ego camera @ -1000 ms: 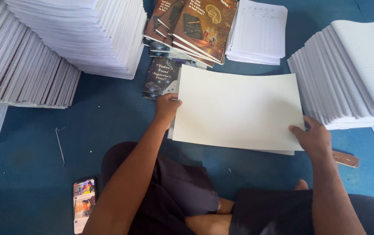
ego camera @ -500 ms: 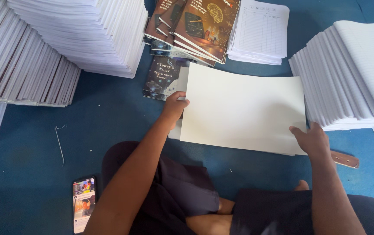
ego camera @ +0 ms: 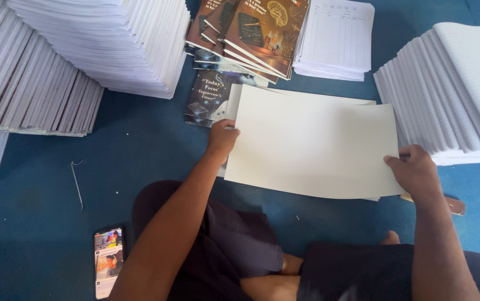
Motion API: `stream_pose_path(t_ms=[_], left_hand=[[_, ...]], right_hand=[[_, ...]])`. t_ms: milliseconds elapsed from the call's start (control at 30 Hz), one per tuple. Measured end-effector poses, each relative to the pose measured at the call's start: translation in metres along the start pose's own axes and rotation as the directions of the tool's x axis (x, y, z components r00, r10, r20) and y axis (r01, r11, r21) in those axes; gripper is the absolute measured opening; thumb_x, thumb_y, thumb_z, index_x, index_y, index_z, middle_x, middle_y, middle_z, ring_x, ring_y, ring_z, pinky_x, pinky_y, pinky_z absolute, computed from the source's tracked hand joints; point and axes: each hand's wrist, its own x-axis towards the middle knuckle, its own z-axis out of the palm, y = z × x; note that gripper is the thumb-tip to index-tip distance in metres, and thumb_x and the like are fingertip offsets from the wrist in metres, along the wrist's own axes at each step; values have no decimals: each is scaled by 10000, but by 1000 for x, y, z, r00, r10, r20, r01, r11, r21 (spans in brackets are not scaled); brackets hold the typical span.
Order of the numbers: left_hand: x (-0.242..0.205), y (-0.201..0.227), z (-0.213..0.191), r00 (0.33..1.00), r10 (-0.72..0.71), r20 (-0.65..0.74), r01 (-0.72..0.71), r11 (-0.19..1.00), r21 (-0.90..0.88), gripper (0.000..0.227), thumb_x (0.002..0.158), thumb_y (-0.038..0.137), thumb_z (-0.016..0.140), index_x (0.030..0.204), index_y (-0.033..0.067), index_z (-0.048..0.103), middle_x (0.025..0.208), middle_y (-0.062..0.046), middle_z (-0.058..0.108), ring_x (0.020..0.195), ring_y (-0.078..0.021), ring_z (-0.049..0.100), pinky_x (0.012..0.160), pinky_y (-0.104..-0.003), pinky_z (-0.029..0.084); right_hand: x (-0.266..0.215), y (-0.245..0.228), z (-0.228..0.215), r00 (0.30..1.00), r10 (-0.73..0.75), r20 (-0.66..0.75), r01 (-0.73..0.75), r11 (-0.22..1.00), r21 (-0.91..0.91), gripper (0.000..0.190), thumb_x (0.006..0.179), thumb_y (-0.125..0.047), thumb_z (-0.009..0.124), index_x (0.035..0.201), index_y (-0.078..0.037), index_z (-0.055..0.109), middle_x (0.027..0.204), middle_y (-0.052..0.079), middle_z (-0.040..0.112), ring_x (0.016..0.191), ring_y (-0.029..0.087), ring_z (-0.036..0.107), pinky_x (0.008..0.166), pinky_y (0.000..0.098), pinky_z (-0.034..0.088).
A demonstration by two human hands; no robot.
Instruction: The person inserts a brown cover into a white paper sheet, folds the sheet around the cover, and presses the edges with a wooden tool. The person repeats this process for several covers.
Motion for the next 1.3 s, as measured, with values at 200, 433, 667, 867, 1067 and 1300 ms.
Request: stream_pose_path(t_ms=[200,433,667,867,1067,1300], left_hand=[[2,0,3,995,-7,-98,16,996,92,209,780,29,674,982,7,721,841,-137,736,736,-211,708,647,-342,554],[-5,7,7,961,273,-47,-237,898,371,233,760,143,773,975,54,768,865,-132,774,797,-255,746,739,-363,566],[-27,25,13,968,251,21,-233,861,451,260,777,214,778,1003,84,773,861,-140,771,822,-290,758,770,-383,580],[-36,38,16,966,256,42,-241,823,515,274,791,233,751,1026,95,782,895,-152,770,879,-337,741,804,-425,573],[-38,42,18,961,275,21,-236,777,584,353,770,214,755,1095,78,738,970,-175,755,958,-377,713,859,-458,553],[-29,38,17,970,239,41,-223,808,545,293,767,204,751,1037,91,763,970,-165,758,957,-360,728,879,-434,566]], right_hand=[[-7,-15,-17,996,-82,21,78,987,141,381,943,-173,720,1193,108,659,993,238,730,898,294,707,792,398,545],[-20,-53,-35,985,-156,75,113,908,403,338,1022,-251,659,1132,69,646,944,139,698,866,179,650,780,350,528],[-40,-102,-21,883,-461,91,333,752,569,372,1077,-238,447,1312,15,586,1362,147,608,1324,219,564,1041,366,489],[-50,-140,19,687,-726,42,623,618,479,401,905,68,530,1267,-44,659,1375,116,640,1264,263,640,1002,357,556],[-52,-165,39,804,-592,52,574,796,192,572,836,-160,788,1368,-59,603,1448,183,532,1160,318,618,991,384,538],[-36,-168,59,888,-423,184,427,904,18,1009,722,-577,829,1544,-135,447,1593,353,209,1465,530,278,1103,544,416]])
